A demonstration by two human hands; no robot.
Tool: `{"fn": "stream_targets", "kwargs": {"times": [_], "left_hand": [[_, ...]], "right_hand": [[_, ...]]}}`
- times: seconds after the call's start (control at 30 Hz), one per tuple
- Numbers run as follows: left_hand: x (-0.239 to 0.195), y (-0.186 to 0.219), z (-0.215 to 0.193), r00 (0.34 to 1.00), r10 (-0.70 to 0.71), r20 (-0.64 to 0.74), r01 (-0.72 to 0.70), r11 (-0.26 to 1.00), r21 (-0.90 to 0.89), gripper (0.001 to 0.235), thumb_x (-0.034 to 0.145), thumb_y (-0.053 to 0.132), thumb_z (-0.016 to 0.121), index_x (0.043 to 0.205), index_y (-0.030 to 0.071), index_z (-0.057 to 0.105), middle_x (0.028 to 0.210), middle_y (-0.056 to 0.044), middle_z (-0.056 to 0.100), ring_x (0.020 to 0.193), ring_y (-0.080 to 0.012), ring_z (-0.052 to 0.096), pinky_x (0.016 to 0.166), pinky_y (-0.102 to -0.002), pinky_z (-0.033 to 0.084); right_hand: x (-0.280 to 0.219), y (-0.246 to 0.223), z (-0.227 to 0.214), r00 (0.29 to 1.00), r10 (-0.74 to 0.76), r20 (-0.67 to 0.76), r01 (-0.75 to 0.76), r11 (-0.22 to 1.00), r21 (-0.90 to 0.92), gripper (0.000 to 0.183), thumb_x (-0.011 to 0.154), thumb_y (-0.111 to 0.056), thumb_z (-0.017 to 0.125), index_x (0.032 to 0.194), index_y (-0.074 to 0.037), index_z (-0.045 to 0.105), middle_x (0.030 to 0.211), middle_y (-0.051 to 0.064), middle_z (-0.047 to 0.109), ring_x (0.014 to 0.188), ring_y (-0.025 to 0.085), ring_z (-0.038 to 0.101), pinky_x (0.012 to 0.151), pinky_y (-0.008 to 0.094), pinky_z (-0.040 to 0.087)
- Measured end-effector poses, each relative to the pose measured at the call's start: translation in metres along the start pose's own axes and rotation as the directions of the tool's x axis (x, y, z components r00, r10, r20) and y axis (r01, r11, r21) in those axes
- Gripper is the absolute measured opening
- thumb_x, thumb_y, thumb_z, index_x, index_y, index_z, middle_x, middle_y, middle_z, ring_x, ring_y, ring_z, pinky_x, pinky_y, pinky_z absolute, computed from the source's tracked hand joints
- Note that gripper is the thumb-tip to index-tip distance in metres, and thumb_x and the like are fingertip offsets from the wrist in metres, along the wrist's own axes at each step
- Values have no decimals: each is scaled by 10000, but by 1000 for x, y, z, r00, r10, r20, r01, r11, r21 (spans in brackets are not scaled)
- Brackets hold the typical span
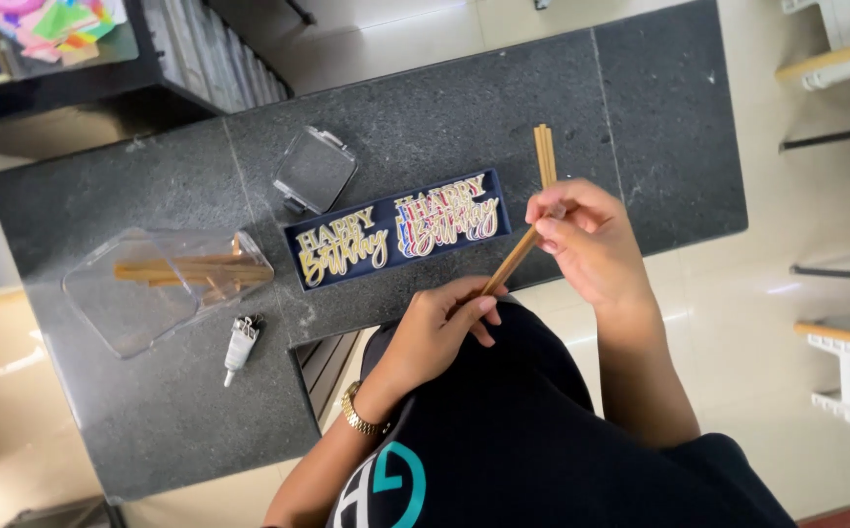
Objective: Assembling decorative cake toppers by gluing wooden sticks to cutouts.
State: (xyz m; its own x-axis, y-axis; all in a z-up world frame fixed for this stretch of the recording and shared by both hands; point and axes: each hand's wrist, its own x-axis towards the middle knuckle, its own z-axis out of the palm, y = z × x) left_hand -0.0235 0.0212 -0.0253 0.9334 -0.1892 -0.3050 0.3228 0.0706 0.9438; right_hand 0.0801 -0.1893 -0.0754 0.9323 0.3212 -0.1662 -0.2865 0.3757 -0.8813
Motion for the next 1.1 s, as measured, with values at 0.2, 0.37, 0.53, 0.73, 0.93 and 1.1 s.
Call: {"fn": "stream_targets", "kwargs": {"times": [0.2,0.37,0.53,0.73,0.93,1.1], "left_hand": [[-9,-9,-7,987,-131,96,107,971,216,269,1004,102,601,1195,-56,706,793,-168,774,645,-261,783,629,-333,603],[15,-46,3,954,-298,23,265,878,399,281,990,204,592,1203,71,718,818,-39,795,603,-155,754,629,-295,584],[71,-82,44,900,-416,-130,431,799,420,267,1015,264,523,1185,139,686,894,59,813,591,-66,697,601,-251,535],[152,-85,123,901,-355,-250,432,674,599,352,1019,294,503,1256,62,620,1001,-152,800,965,-467,727,919,-602,534],[208,-151,149,858,-68,-509,467,515,719,253,1015,241,604,1182,66,680,944,-187,778,827,-470,733,753,-585,566],[219,-181,158,791,113,-601,538,340,771,297,1005,386,697,1174,144,733,945,-103,698,809,-416,733,716,-541,593]], "right_hand": [[-34,7,-38,943,-29,-331,58,995,78,163,888,124,642,1038,61,641,1010,225,684,788,183,642,708,275,576],[-83,-21,-136,772,-121,-624,150,989,-6,102,988,-19,640,1077,-51,678,1135,155,719,868,153,682,817,228,573],[-103,-58,-230,526,-117,-842,225,974,6,113,942,-62,695,1050,-69,730,1132,64,754,876,107,701,770,176,612],[-91,39,-485,484,-40,-874,219,973,77,228,1049,15,588,1226,-109,662,992,3,674,857,122,700,758,212,647],[-69,143,-601,315,277,-908,-137,960,245,208,979,-86,650,1182,-128,664,915,12,583,743,173,621,604,260,594],[-44,237,-700,798,223,-560,-485,-314,-816,489,1003,-369,636,1461,-205,588,1345,50,671,1325,214,590,1074,442,503]]}}
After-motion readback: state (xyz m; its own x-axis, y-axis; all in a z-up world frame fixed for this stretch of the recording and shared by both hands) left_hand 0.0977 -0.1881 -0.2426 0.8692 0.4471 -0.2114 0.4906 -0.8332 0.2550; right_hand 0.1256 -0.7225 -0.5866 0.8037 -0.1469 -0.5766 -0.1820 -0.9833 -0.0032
